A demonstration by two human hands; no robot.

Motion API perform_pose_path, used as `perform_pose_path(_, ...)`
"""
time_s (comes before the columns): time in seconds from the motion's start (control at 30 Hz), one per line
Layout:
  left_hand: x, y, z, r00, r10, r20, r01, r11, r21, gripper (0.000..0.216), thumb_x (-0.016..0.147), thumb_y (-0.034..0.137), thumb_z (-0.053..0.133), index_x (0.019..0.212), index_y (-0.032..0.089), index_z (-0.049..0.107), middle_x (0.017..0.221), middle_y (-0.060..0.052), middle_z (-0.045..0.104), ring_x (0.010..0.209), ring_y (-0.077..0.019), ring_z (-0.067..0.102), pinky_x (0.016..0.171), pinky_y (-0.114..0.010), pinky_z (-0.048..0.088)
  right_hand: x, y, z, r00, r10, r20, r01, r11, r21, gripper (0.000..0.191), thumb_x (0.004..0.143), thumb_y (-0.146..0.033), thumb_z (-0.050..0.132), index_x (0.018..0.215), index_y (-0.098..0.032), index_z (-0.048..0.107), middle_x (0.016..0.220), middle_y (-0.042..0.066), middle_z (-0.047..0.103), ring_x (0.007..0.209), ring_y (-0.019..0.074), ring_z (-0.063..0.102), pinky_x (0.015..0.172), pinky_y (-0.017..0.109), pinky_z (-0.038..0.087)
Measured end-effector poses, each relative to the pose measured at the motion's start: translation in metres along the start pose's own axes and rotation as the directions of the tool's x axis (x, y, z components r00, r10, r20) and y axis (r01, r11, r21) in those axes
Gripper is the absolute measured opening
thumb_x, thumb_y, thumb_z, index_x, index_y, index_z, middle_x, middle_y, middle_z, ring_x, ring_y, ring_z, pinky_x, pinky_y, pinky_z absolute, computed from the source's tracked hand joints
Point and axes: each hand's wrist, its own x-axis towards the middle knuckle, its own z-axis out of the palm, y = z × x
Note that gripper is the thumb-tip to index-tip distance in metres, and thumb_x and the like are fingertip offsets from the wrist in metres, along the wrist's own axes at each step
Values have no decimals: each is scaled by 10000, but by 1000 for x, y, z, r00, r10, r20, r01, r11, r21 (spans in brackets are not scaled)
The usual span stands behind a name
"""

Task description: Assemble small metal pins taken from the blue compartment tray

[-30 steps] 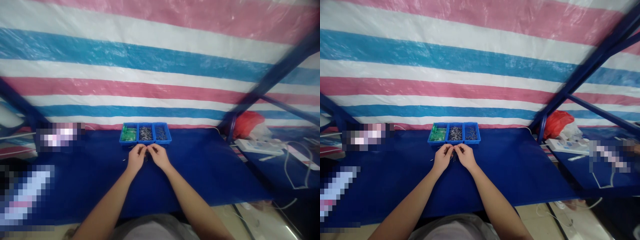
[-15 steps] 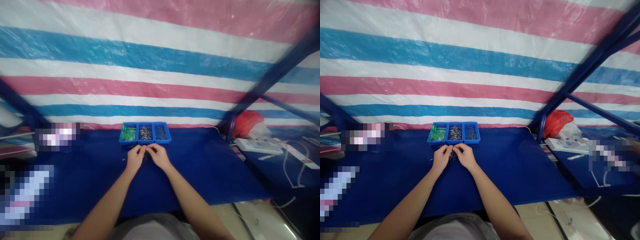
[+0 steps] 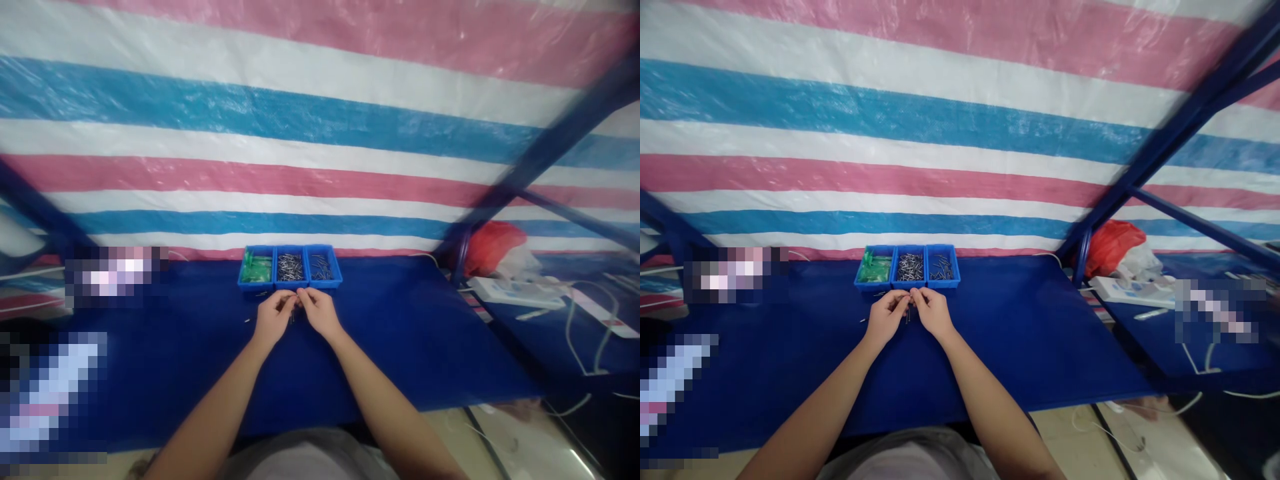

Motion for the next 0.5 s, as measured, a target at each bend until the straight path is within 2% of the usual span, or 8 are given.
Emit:
perform_pose_path(0.13,-1,2,-1,999,33,-25,-31,997,70,261,916,425,593,962,203,722,777,-26,707,629,-143,631,622,-258,506,1,-1,0,1000,4,-5,-4,1000,23,369,943,-481,542,753,-199,685,722,18,690,684,176,627,661,279,477)
perform_pose_path(0.27,-1,3,-2,997,37,-67,-30,994,102,270,924,435,577,893,199,706,671,2,651,598,-137,604,603,-244,473,1,-1,2,999,-32,-25,35,994,102,238,896,-421,619,901,-204,716,880,43,740,791,195,674,757,309,531)
perform_pose_path(0.37,-1,4,-3,997,32,-77,-23,993,119,303,933,451,557,852,197,700,606,17,610,571,-136,578,588,-240,444,1,-1,3,999,-52,-8,53,989,139,217,879,-385,645,979,-208,723,947,59,749,846,207,693,804,332,549)
perform_pose_path(0.5,-1,6,-4,996,21,-83,-10,990,138,344,940,465,541,795,196,700,575,18,590,545,-132,551,563,-238,414,0,-2,3,998,-56,7,55,990,130,198,893,-380,629,957,-216,719,937,51,746,842,203,691,804,329,546)
